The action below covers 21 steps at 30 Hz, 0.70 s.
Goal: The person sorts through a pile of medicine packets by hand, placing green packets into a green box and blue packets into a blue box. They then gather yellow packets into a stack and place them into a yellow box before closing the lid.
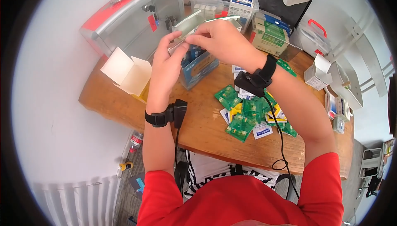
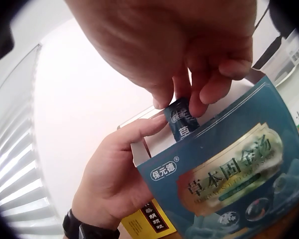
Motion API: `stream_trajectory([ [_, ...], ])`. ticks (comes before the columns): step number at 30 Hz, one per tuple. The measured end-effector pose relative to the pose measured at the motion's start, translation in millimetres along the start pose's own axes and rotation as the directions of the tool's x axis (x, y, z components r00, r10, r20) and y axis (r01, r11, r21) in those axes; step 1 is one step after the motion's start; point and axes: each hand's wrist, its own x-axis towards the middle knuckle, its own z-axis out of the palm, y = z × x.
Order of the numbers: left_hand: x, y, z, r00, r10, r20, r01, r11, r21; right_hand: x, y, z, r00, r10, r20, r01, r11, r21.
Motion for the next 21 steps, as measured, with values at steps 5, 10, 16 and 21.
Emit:
stream_trajectory([
  [5,0.7,-1.5,0.0,0.999,0.050,0.010,-0.050,0.998,0.028,-8.2,8.1,-3.6,0.985,-0.102,0.143,0.112,0.992,-0.062],
  [10,1.2,-3.7,3.2,0.999,0.044,0.011,-0.043,0.998,-0.055,-15.7,8.7,-5.1,0.949,-0.307,-0.065,0.292,0.941,-0.173],
  [16,-1.0,3.1,6.6,1.000,-0.023,0.015,0.024,0.998,-0.057,-12.3,11.4,-19.9,0.980,0.050,-0.191,-0.011,0.980,0.197],
  [21,1.0,-2.0,5.1,1.000,-0.006,0.014,0.006,1.000,-0.026,-13.9,6.4,-27.5,0.987,-0.074,-0.144,0.085,0.994,0.068],
])
